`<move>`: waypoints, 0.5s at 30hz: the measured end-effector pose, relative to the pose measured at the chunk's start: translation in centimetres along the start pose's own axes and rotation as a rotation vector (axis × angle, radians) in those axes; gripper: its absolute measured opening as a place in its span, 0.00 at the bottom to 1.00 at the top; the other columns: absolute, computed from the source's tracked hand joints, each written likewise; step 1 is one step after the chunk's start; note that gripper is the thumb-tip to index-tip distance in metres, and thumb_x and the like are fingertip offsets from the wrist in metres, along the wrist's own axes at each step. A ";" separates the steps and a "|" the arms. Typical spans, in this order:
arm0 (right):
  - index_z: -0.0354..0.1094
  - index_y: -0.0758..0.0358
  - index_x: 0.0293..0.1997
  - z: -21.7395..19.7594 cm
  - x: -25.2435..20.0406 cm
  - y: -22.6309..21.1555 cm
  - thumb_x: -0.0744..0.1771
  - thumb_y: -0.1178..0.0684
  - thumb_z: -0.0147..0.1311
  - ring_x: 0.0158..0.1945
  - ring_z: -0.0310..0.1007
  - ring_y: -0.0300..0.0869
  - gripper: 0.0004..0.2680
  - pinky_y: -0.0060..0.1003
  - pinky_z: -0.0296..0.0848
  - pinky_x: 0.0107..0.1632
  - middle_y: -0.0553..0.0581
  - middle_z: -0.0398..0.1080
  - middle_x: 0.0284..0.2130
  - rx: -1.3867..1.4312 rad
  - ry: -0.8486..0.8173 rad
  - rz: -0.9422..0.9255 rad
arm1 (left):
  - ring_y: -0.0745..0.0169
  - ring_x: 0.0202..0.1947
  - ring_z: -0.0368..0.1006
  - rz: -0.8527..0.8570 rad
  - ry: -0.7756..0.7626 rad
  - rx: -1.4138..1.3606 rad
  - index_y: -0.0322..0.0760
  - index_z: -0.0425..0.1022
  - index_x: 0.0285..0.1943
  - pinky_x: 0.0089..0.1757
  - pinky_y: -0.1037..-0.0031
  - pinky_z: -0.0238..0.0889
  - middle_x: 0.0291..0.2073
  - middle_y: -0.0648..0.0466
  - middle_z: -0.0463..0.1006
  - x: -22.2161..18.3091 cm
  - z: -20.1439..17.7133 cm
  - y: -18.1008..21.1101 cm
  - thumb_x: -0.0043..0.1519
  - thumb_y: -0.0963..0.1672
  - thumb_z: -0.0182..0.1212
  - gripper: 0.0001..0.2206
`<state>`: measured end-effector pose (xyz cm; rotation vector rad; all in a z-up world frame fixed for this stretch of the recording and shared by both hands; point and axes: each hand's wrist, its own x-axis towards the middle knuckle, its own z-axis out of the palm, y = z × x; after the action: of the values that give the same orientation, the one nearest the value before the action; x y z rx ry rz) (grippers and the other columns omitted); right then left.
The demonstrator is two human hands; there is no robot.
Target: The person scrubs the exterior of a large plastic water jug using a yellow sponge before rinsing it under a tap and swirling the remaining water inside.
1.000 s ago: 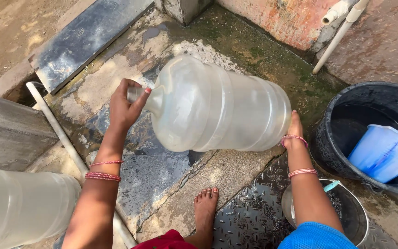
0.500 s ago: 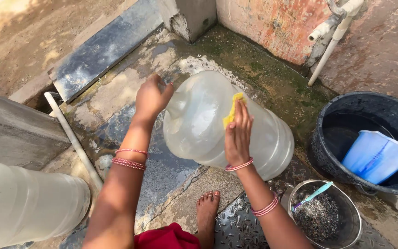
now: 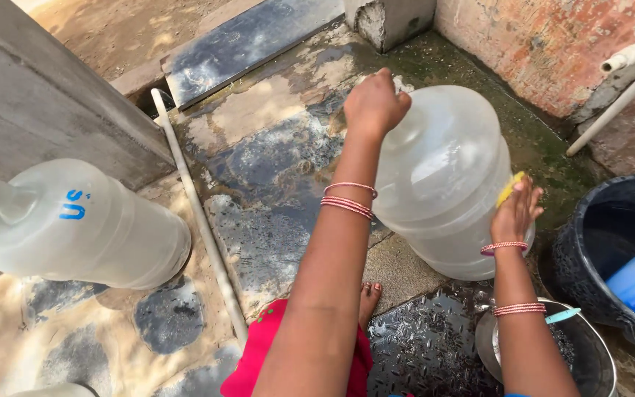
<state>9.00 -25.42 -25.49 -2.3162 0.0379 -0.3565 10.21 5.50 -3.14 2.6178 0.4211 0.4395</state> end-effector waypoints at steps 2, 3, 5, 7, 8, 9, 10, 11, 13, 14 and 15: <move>0.44 0.62 0.77 -0.7 -0.7 -5.7 0.74 0.42 0.20 0.80 0.38 0.59 0.22 0.58 0.30 0.78 0.67 0.47 0.75 0.155 0.017 -0.151 | 0.46 0.46 0.78 -0.025 0.024 0.014 0.38 0.76 0.46 0.47 0.58 0.71 0.45 0.45 0.80 0.2 0.7 0.6 0.54 0.50 0.61 0.16; 0.47 0.62 0.76 -1.1 -2.0 -8.3 0.73 0.42 0.20 0.80 0.39 0.58 0.23 0.57 0.29 0.77 0.65 0.48 0.76 0.208 0.034 -0.168 | 0.45 0.46 0.78 -0.036 0.033 0.021 0.37 0.76 0.47 0.47 0.59 0.72 0.45 0.45 0.80 0.4 1.0 0.5 0.54 0.49 0.61 0.16; 0.38 0.71 0.78 -0.7 -5.3 -12.2 0.75 0.40 0.23 0.80 0.37 0.61 0.25 0.57 0.30 0.77 0.72 0.42 0.76 0.237 0.105 -0.371 | 0.46 0.45 0.78 -0.034 0.018 0.012 0.38 0.75 0.47 0.46 0.59 0.72 0.44 0.46 0.80 1.3 1.1 -0.5 0.53 0.49 0.61 0.17; 0.36 0.75 0.78 -0.6 -7.3 -12.2 0.76 0.41 0.25 0.80 0.38 0.62 0.26 0.58 0.32 0.78 0.73 0.41 0.76 0.181 0.154 -0.508 | 0.48 0.45 0.78 -0.023 -0.006 0.001 0.38 0.75 0.45 0.46 0.59 0.72 0.43 0.47 0.81 1.7 0.9 -1.8 0.53 0.49 0.61 0.16; 0.38 0.74 0.78 -0.5 -8.0 -10.8 0.75 0.41 0.25 0.80 0.39 0.62 0.25 0.58 0.34 0.78 0.72 0.42 0.76 0.108 0.169 -0.542 | 0.49 0.45 0.78 -0.014 -0.022 -0.007 0.39 0.75 0.44 0.46 0.59 0.71 0.42 0.48 0.81 1.7 0.6 -2.7 0.53 0.49 0.61 0.15; 0.41 0.73 0.78 0.0 -8.3 -9.1 0.75 0.42 0.25 0.80 0.40 0.62 0.24 0.57 0.36 0.79 0.71 0.44 0.76 0.040 0.189 -0.578 | 0.50 0.45 0.78 -0.003 -0.034 -0.011 0.39 0.75 0.42 0.46 0.58 0.71 0.41 0.49 0.82 1.9 0.2 -3.5 0.53 0.49 0.61 0.14; 0.41 0.73 0.78 0.4 -8.5 -6.9 0.74 0.43 0.24 0.80 0.40 0.62 0.24 0.59 0.35 0.78 0.72 0.44 0.76 0.031 0.178 -0.472 | 0.50 0.44 0.78 -0.011 -0.043 -0.045 0.39 0.75 0.41 0.46 0.59 0.71 0.40 0.49 0.82 2.0 -0.3 -4.1 0.53 0.49 0.61 0.14; 0.41 0.73 0.78 0.4 -8.6 -4.4 0.74 0.45 0.22 0.80 0.40 0.62 0.24 0.61 0.35 0.78 0.72 0.45 0.76 0.021 0.160 -0.359 | 0.50 0.44 0.78 -0.021 -0.060 -0.075 0.39 0.75 0.41 0.45 0.59 0.71 0.39 0.49 0.83 1.7 -0.6 -4.9 0.52 0.49 0.62 0.13; 0.47 0.70 0.76 -0.6 -7.1 -0.2 0.74 0.46 0.25 0.78 0.41 0.62 0.22 0.60 0.34 0.76 0.70 0.48 0.74 0.002 0.133 -0.107 | 0.49 0.44 0.77 -0.024 -0.076 -0.091 0.39 0.75 0.40 0.45 0.59 0.71 0.38 0.49 0.83 1.7 -1.2 -5.6 0.52 0.49 0.62 0.13; 0.50 0.71 0.75 -1.0 -5.9 0.8 0.73 0.47 0.26 0.78 0.40 0.64 0.22 0.60 0.34 0.75 0.69 0.51 0.74 -0.075 0.097 -0.113 | 0.49 0.44 0.77 -0.017 -0.076 -0.076 0.39 0.76 0.40 0.45 0.59 0.71 0.39 0.49 0.83 1.8 -1.2 -5.4 0.52 0.49 0.62 0.13; 0.52 0.72 0.74 -1.6 -4.8 1.1 0.73 0.48 0.27 0.78 0.39 0.66 0.22 0.61 0.33 0.75 0.68 0.53 0.73 -0.155 0.062 -0.114 | 0.49 0.44 0.77 -0.006 -0.082 -0.062 0.39 0.76 0.40 0.46 0.59 0.71 0.39 0.48 0.82 1.8 -0.9 -5.1 0.52 0.49 0.62 0.14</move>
<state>4.08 -26.64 -26.44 -2.4657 -0.0374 -0.4991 10.39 10.80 -4.35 2.5637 0.3824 0.3362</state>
